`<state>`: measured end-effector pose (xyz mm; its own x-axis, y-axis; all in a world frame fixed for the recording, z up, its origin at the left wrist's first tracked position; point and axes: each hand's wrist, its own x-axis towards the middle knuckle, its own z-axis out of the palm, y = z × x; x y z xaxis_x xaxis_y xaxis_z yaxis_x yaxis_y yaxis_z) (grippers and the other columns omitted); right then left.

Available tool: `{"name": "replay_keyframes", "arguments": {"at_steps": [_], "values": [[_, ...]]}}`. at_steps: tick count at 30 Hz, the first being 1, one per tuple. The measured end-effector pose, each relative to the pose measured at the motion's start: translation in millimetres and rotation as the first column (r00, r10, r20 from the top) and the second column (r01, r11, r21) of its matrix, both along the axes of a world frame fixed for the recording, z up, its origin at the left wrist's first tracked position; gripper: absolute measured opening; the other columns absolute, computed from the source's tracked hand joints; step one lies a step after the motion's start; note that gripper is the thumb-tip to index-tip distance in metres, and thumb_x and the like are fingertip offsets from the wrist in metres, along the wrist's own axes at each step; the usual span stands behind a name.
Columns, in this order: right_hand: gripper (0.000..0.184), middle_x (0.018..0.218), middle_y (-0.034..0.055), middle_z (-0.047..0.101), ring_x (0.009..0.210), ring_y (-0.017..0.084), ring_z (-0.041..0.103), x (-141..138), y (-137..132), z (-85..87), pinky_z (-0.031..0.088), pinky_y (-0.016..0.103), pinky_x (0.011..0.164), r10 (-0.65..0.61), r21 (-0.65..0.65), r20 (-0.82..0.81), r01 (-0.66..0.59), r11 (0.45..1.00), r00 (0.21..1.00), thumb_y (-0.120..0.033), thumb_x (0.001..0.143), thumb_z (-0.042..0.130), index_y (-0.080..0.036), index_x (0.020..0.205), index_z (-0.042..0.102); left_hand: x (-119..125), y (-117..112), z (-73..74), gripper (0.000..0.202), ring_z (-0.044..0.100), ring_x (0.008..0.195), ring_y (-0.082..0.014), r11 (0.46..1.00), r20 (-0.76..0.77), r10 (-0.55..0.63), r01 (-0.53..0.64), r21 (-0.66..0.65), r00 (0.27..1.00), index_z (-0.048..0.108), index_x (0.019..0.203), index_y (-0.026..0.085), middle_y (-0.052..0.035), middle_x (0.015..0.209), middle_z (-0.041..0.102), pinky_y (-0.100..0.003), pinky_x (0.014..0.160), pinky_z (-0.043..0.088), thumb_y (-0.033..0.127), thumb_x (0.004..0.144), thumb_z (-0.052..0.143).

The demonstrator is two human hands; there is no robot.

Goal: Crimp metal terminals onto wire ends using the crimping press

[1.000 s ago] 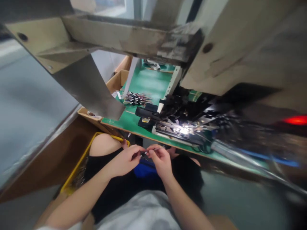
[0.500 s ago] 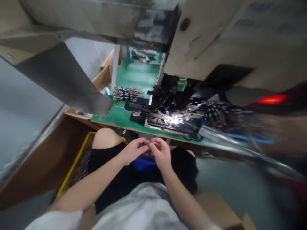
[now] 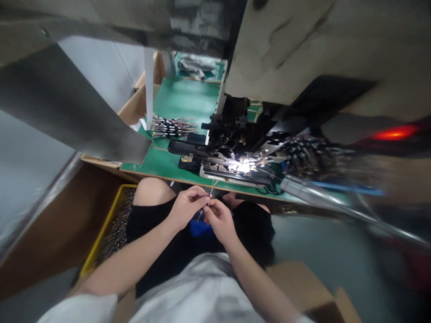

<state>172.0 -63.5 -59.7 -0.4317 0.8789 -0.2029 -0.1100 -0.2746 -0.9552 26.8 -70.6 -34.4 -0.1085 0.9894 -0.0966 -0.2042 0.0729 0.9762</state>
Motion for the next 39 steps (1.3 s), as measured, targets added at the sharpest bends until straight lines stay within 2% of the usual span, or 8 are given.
{"name": "replay_keyframes", "arguments": {"at_steps": [6,10,13,17,20,25,31,39], "values": [[0.026,0.064,-0.0042,0.06,0.041,0.006,0.046,2.0,5.9,0.3,0.034,0.017,0.038,0.009,-0.108,-0.083,-0.018,0.994,0.996,-0.039,0.082,0.069,-0.02,0.092,0.054,-13.2,-2.0,11.1,0.012,0.063,0.088,-0.0168,0.991,-0.456,0.009,0.054,0.125,0.89,0.072,0.086,0.017,-0.0057,0.091,0.066,-0.029,0.08,0.05,0.025,0.087,0.063],[0.034,0.069,-0.003,0.059,0.045,0.006,0.043,4.1,6.1,0.5,0.029,0.016,0.038,0.029,-0.167,-0.083,-0.042,0.985,0.996,-0.037,0.079,0.071,-0.02,0.106,0.056,-17.9,-1.6,16.9,0.012,0.062,0.09,-0.0172,0.984,-0.567,0.025,0.078,0.158,0.823,0.069,0.085,0.017,-0.0055,0.089,0.064,-0.031,0.084,0.049,0.024,0.088,0.06],[0.032,0.068,-0.0037,0.057,0.045,0.006,0.04,8.6,7.3,-2.0,0.027,0.017,0.039,-0.004,-0.193,-0.062,-0.008,0.981,0.998,-0.036,0.08,0.069,-0.021,0.106,0.058,-18.4,-0.3,14.6,0.012,0.062,0.089,-0.0173,0.992,-0.475,-0.055,0.101,0.071,0.878,0.067,0.084,0.016,-0.0064,0.092,0.066,-0.031,0.082,0.049,0.026,0.087,0.06],[0.022,0.071,-0.0023,0.057,0.06,0.009,0.05,16.2,9.3,-6.8,0.038,0.02,0.053,-0.008,-0.093,-0.036,0.004,0.996,0.999,-0.033,0.08,0.07,-0.02,0.096,0.061,-16.5,0.3,5.6,0.016,0.061,0.067,-0.0131,0.963,-0.062,-0.21,0.195,-0.187,0.976,0.06,0.085,0.015,-0.0045,0.077,0.068,-0.026,0.064,0.049,0.03,0.084,0.063],[0.017,0.073,-0.0009,0.058,0.064,0.011,0.051,20.2,9.3,-10.3,0.041,0.023,0.059,0.009,0.012,0.033,-0.009,1.0,0.999,-0.032,0.081,0.068,-0.019,0.09,0.063,-14.4,-0.2,2.4,0.033,0.058,0.059,-0.0108,0.949,0.109,-0.196,0.217,-0.228,0.974,0.053,0.109,0.016,0.001,0.065,0.065,-0.022,0.059,0.046,0.028,0.081,0.068],[0.016,0.071,-0.0018,0.057,0.06,0.011,0.049,20.6,8.2,-13.3,0.04,0.023,0.057,0.002,0.043,0.082,-0.006,0.999,0.997,-0.032,0.083,0.067,-0.019,0.09,0.064,-10.4,-1.5,6.8,0.078,0.052,0.057,-0.007,0.982,0.108,-0.142,0.154,-0.112,0.984,0.027,0.145,0.025,0.0077,0.066,0.057,-0.019,0.058,0.041,0.025,0.08,0.07],[0.014,0.074,-0.0007,0.058,0.063,0.012,0.05,18.3,7.3,-12.1,0.04,0.024,0.058,0.018,0.065,0.114,-0.026,0.998,0.993,-0.031,0.084,0.065,-0.019,0.092,0.064,-9.9,-3.1,5.2,0.03,0.057,0.06,-0.0095,0.994,-0.102,-0.032,0.021,-0.105,0.994,0.062,0.106,0.016,0.0025,0.066,0.06,-0.021,0.061,0.045,0.034,0.083,0.067],[0.014,0.073,-0.0009,0.056,0.06,0.01,0.047,18.4,3.8,-12.8,0.038,0.023,0.055,0.012,0.065,0.123,-0.021,0.998,0.992,-0.03,0.086,0.064,-0.019,0.094,0.064,-8.3,-3.7,6.3,0.026,0.057,0.056,-0.0096,0.991,-0.041,-0.021,0.015,-0.135,0.999,0.062,0.099,0.015,0.0004,0.066,0.063,-0.022,0.058,0.048,0.038,0.087,0.063]]}}
